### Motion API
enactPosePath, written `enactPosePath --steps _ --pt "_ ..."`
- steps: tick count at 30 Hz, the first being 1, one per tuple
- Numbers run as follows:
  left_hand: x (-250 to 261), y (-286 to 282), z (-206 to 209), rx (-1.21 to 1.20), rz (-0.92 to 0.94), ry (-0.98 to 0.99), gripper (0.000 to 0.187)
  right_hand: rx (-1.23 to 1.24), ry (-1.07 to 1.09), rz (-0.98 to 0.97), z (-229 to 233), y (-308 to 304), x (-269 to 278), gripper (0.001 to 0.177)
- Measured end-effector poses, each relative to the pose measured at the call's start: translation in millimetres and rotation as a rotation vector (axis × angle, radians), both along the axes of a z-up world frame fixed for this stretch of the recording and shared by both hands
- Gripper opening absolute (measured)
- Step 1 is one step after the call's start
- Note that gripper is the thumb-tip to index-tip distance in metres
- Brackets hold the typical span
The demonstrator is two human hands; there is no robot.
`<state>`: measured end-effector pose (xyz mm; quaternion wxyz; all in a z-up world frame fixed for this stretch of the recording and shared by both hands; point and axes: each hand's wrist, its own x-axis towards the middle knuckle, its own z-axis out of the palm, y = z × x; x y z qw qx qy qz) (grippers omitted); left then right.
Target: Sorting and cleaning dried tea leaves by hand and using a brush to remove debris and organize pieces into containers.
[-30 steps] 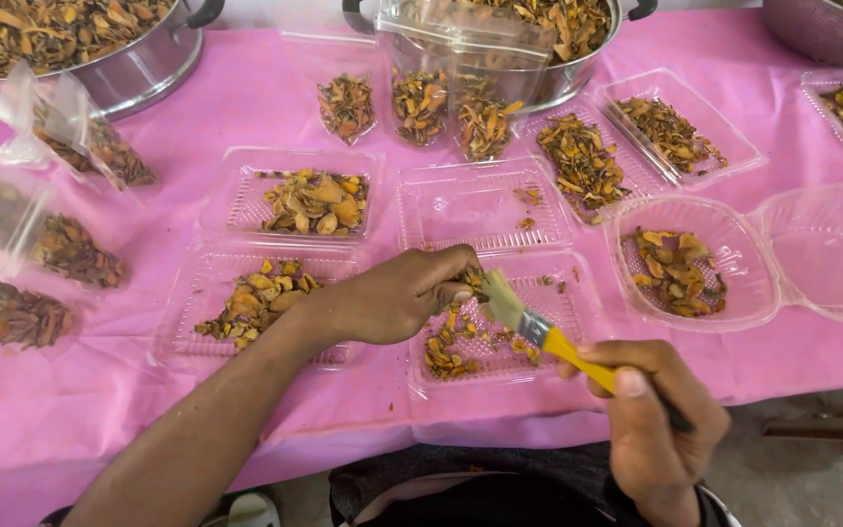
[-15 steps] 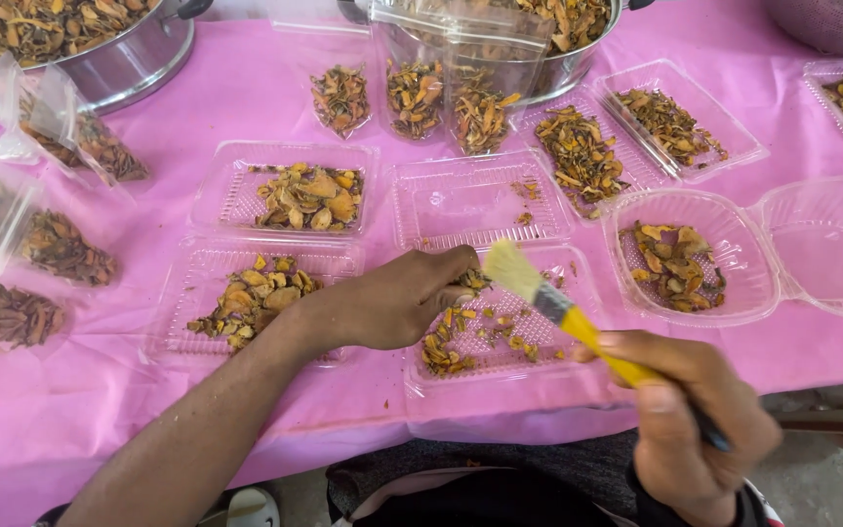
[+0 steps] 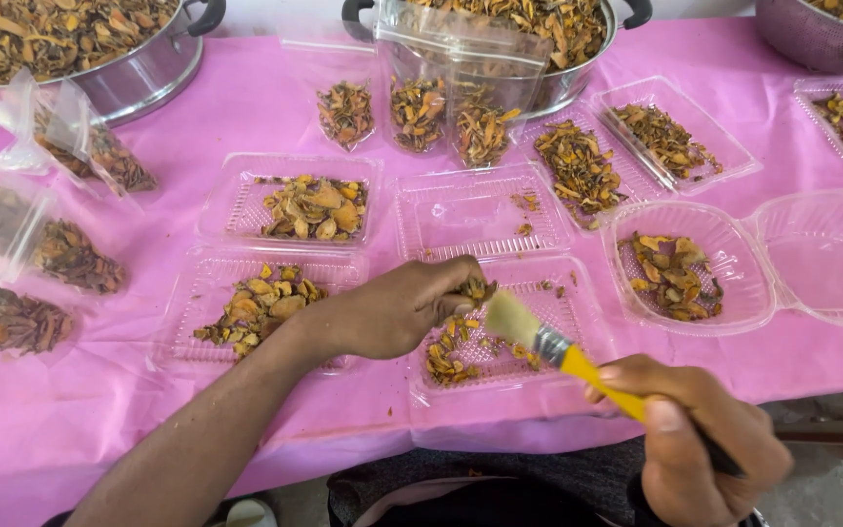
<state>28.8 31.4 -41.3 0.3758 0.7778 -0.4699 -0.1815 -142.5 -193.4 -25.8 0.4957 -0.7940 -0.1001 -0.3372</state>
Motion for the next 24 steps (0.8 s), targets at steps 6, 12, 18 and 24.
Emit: enactPosePath --steps 6,12,18,24 --pt "1 1 2 -0.054 0.016 0.116 0.018 0.087 -0.068 -0.045 -19 12 2 0.037" --pt "0 2 4 -0.162 -0.045 0.246 0.038 0.045 0.015 -0.094 -2 4 -8 0.040" --pt "2 1 2 -0.219 -0.012 0.406 0.026 0.048 -0.019 -0.037 -11 14 -3 0.037" --pt "0 1 0 -0.279 -0.032 0.444 0.031 0.040 -0.045 -0.045 -15 14 -4 0.038"
